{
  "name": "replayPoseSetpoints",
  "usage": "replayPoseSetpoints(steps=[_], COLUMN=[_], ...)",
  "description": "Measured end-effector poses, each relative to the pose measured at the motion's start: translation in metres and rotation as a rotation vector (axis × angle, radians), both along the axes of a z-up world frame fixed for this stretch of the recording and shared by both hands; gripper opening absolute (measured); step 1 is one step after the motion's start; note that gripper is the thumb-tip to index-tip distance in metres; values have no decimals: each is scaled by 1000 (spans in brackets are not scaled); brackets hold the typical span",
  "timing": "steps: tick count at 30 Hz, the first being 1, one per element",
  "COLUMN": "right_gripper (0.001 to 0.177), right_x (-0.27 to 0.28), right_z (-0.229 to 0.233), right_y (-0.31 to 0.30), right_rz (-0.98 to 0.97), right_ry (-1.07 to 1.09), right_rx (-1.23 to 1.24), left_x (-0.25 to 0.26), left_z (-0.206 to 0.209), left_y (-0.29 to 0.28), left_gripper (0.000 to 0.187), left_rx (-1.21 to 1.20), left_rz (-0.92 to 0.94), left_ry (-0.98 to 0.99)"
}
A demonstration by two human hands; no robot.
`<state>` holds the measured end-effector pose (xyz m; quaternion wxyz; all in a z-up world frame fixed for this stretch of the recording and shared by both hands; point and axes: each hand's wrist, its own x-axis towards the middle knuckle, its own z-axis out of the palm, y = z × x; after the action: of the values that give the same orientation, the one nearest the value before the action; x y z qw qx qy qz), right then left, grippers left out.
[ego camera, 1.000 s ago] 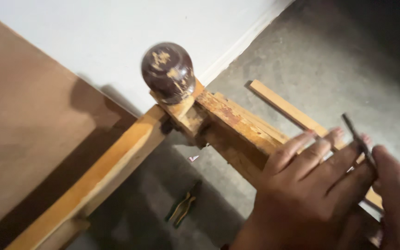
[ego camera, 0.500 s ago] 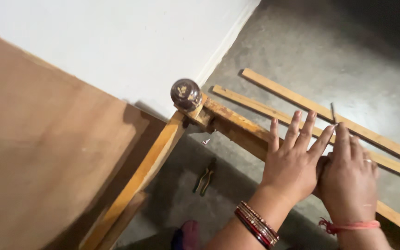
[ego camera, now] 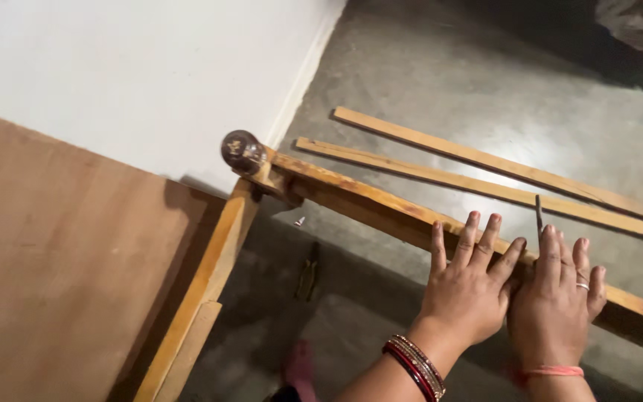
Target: The person uses a screwdriver to remove screws from a wooden bed frame, then picks up and positions two wooden slats into the frame slots. The person aligns and places the slats one at a time.
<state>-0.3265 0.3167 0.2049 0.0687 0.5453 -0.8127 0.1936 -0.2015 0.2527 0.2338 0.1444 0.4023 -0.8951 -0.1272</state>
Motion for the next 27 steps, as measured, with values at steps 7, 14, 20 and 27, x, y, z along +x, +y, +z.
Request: replayPoseSetpoints(steps=[7,14,20,27], right_gripper=[54,56,54,49], right_x=[-31,-68,-96,-135], right_z=[7,7,5,20], right_y=[61,120,158,184], right_rz=[-117,-210,-286,-317], right_ry=[-18,-51,-81,-57], right_rx=[13,-13,-5,-32], left_x=[-40,-93,-130,-172], left_z=[16,19,21,24], left_y=[46,96,133,166], left_gripper=[68,70,71,69], left_rx=[19,-20,-43,-23], left_rz=[-195,-298,-370,-410], left_ry=[-162,-213,-295,-293])
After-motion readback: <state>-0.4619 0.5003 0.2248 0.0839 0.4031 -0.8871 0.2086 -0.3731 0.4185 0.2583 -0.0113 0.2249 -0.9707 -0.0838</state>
